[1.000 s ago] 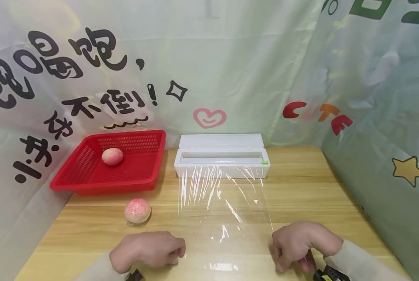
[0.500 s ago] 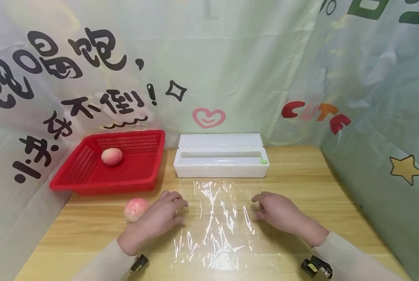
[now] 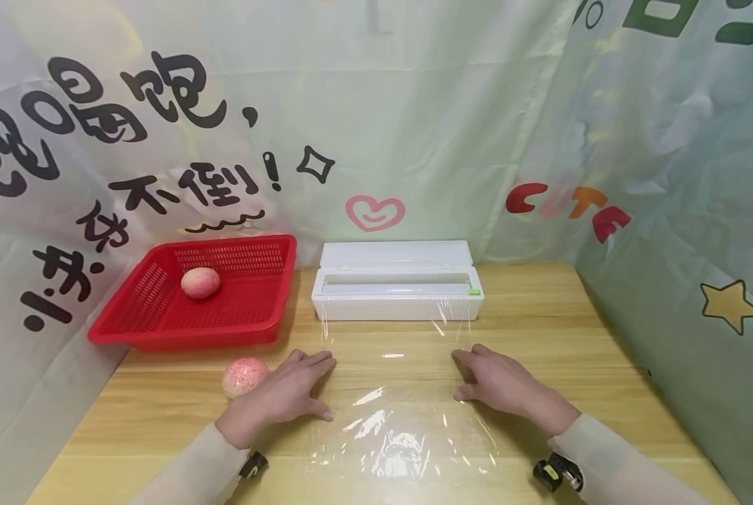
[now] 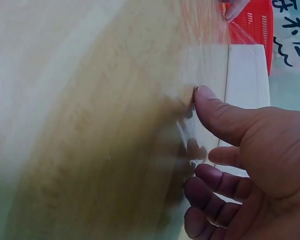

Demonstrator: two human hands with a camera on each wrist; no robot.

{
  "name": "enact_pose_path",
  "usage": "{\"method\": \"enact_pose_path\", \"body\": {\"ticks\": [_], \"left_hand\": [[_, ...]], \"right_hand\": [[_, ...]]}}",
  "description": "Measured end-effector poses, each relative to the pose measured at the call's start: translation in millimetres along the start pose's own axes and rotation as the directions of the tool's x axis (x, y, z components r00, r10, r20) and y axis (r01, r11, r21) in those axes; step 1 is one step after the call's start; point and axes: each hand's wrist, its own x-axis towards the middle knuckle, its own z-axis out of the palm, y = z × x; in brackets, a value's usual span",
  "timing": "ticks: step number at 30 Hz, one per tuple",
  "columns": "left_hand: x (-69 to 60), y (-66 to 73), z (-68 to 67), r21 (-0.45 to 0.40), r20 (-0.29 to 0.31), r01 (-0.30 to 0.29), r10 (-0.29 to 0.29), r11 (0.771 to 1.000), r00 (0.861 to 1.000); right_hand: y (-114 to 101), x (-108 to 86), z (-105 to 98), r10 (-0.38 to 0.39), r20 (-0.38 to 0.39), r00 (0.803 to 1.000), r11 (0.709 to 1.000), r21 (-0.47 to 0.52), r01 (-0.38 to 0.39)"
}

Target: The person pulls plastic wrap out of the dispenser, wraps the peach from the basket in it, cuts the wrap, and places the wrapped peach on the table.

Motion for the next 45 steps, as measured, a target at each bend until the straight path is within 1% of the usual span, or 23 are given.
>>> {"method": "enact_pose_path", "body": {"ticks": [3, 6, 8, 15, 19, 22, 28, 30, 33, 36, 39, 42, 44, 45], "left_hand": [[0.8, -2.7, -3.3, -0.041, 0.018, 0.003, -0.002, 0.999, 1.000], [1.6, -4.9, -6.4, -0.081, 0.030, 0.021, -0.019, 0.996, 0.999], [1.9, -5.4, -8.2, -0.092, 0.036, 0.033, -0.030, 0.995, 0.999], [3.3, -7.3, -9.6, -0.045, 0.031, 0.043, -0.042, 0.998, 0.999], [4.5, -8.0, -10.7, -0.048, 0.033, 0.052, -0.051, 0.997, 0.998], [4.2, -7.8, -12.7, -0.058, 0.030, 0.046, -0.044, 0.997, 0.999], [-0.6, -4.8, -20.2, -0.076, -0.005, 0.006, -0.006, 0.997, 1.000], [-2.6, -2.0, -25.7, -0.083, -0.031, -0.002, -0.001, 0.997, 1.000], [-5.0, 3.7, -37.5, -0.103, -0.086, 0.008, -0.017, 0.995, 0.996], [-7.2, 9.8, -53.2, -0.124, -0.163, 0.046, -0.066, 0.991, 0.984], [-9.4, 11.3, -71.9, -0.157, -0.240, 0.105, -0.141, 0.982, 0.960], [-11.4, 3.4, -93.2, -0.185, -0.305, 0.161, -0.213, 0.969, 0.928], [-12.5, -7.8, -108.5, -0.184, -0.338, 0.200, -0.253, 0.962, 0.907], [-12.5, -15.2, -116.2, -0.171, -0.354, 0.214, -0.263, 0.962, 0.897]], "right_hand": [[4.3, 1.4, -0.9, 0.016, 0.010, 1.000, 1.000, 0.001, -0.016], [5.8, 2.3, -3.2, 0.017, 0.002, 1.000, 1.000, 0.004, -0.017], [4.4, 2.4, -4.0, 0.015, -0.004, 1.000, 1.000, 0.017, -0.015], [0.6, 4.5, -1.3, 0.014, -0.013, 1.000, 1.000, 0.027, -0.013], [0.6, 5.6, 0.3, 0.019, -0.030, 0.999, 1.000, 0.014, -0.019], [1.2, 7.0, -0.4, 0.018, -0.047, 0.999, 1.000, 0.006, -0.017], [-4.3, 11.1, -2.3, 0.008, -0.128, 0.992, 1.000, 0.011, -0.007], [-8.3, 12.9, -2.7, 0.008, -0.153, 0.988, 1.000, 0.020, -0.005], [-13.1, 15.4, -3.0, 0.024, -0.183, 0.983, 0.999, 0.040, -0.017], [-15.4, 17.7, -2.0, 0.044, -0.217, 0.975, 0.998, 0.062, -0.032], [-17.3, 19.4, -1.8, 0.054, -0.253, 0.966, 0.996, 0.081, -0.035], [-19.1, 21.2, -2.0, 0.064, -0.272, 0.960, 0.994, 0.098, -0.038], [-20.2, 22.5, -1.8, 0.072, -0.267, 0.961, 0.993, 0.112, -0.043], [-20.6, 23.0, -1.4, 0.077, -0.260, 0.963, 0.992, 0.119, -0.047]]}}
